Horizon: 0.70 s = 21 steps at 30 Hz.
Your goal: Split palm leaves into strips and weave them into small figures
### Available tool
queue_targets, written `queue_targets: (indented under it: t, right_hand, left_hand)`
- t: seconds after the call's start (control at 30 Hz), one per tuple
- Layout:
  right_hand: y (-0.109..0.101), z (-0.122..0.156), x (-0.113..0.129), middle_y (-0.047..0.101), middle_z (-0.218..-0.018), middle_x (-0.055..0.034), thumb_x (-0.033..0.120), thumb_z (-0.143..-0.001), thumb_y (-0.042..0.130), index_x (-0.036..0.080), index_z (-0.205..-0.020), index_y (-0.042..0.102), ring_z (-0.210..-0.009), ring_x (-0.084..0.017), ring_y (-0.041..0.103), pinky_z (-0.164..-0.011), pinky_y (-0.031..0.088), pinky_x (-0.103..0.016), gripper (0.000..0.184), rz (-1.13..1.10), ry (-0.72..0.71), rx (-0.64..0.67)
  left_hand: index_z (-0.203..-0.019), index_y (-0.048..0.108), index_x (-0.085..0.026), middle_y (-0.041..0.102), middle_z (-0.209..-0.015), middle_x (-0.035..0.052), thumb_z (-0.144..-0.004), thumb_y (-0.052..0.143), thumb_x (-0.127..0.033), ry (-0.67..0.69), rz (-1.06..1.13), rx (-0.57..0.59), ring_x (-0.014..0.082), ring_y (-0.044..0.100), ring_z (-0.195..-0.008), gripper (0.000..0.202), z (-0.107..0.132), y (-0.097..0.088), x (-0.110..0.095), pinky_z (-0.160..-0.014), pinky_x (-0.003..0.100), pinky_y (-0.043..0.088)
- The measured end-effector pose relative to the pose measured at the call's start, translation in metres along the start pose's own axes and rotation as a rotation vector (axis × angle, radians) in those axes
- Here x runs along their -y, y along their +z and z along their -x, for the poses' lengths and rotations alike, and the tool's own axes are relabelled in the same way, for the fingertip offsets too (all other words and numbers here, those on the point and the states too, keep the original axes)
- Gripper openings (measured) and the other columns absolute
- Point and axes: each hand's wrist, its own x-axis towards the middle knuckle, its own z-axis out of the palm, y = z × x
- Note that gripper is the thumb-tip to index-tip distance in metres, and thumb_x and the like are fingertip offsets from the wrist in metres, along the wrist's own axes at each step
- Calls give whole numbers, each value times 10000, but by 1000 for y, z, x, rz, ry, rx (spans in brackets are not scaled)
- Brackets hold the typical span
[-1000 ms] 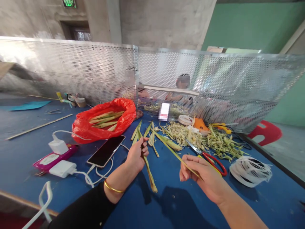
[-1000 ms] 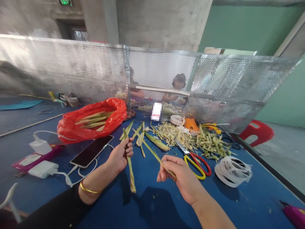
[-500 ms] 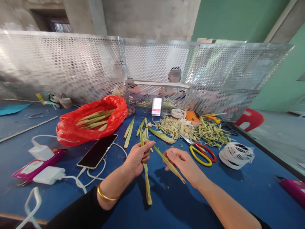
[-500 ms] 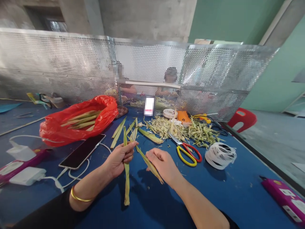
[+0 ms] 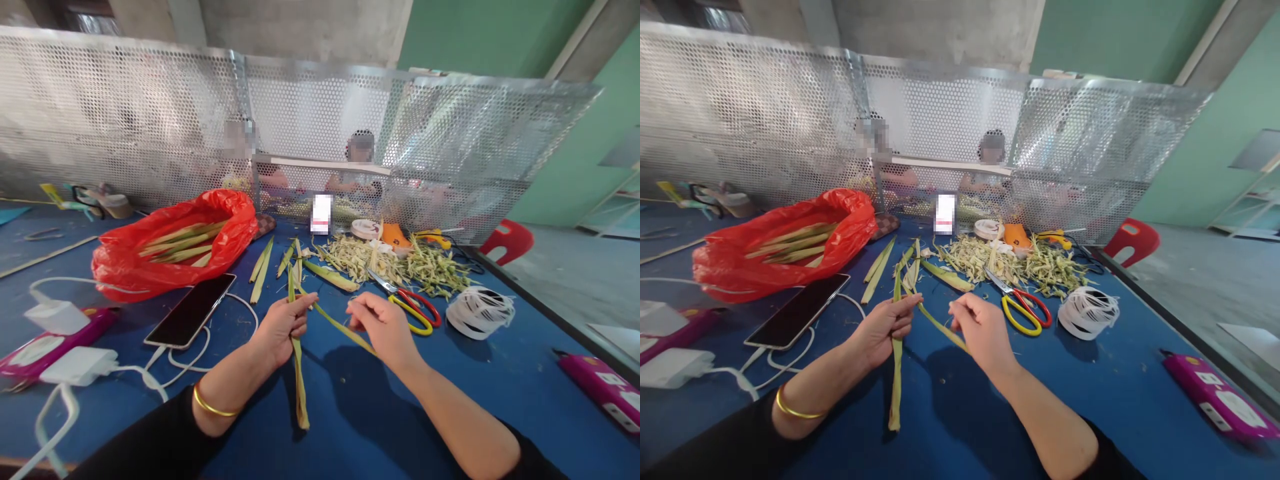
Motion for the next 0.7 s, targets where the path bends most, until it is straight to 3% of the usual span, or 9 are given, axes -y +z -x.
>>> queue_targets:
  t: [0.27,0.37,0.43,0.47,0.53,0.57,0.63,0.7]
  right_hand:
    - [-24,-12,7,509,-563,16,382,-819,557,212,-584,518,-611,-161,554,-641,424,-279,293,-173,-148,-291]
    - [-35,-15,4,412,-476,51,406,-842,522,219,-618,513,-482,-138,476,-611,425,-288,292,-168,-158,-358]
    - [-49,-22,-1,394,-442,54,413,-855,491,220,-660,537,-447,-145,442,-618,429,-313,277,2,-156,-462]
    - [-58,-26,-4,458,-476,26,404,-855,484,214,-687,560,-494,-168,485,-641,431,-333,265,161,-158,-513]
    - [-74,-34,-10,637,-777,-89,316,-797,551,180,-838,617,-773,-259,586,-776,418,-398,156,489,-190,-633]
    - [-79,-37,-12,638,-947,-149,281,-758,587,152,-936,617,-917,-310,570,-842,387,-437,222,622,-210,-684]
    - [-80,-39,-12,603,-1096,-205,276,-746,601,126,-1038,604,-1032,-364,532,-882,354,-474,328,750,-192,-639]
    - [-65,-32,-9,657,-998,-172,363,-822,531,164,-1001,629,-941,-341,589,-827,392,-449,285,687,-119,-396]
  left_hand:
    - [-691,530,-131,254,-455,-127,-704,724,-211,17,74,-83,-12,191,-328,210,-6,-5,-5,-315,124,132]
    - [-698,527,-130,277,-465,-119,-730,696,-206,17,79,-90,-13,198,-328,188,-7,-7,-7,-316,127,139]
    - [-691,526,-128,275,-467,-118,-732,691,-201,10,78,-82,-13,198,-328,185,-7,-7,-6,-316,128,134]
    - [-686,526,-127,269,-467,-119,-725,696,-200,5,76,-74,-12,198,-330,189,-6,-7,-6,-317,127,131]
    - [-678,530,-126,259,-467,-121,-703,716,-198,-4,70,-53,-13,196,-334,201,-5,-6,-5,-319,125,129]
    - [-677,534,-124,257,-467,-122,-693,726,-197,-7,67,-44,-13,195,-336,207,-5,-5,-4,-321,124,128]
    - [-682,544,-119,250,-466,-124,-681,738,-196,-11,64,-33,-14,192,-338,208,-4,-4,-3,-322,122,124]
    - [-695,552,-114,250,-463,-126,-681,737,-196,-13,65,-30,-15,189,-337,203,-3,-3,-3,-322,122,117]
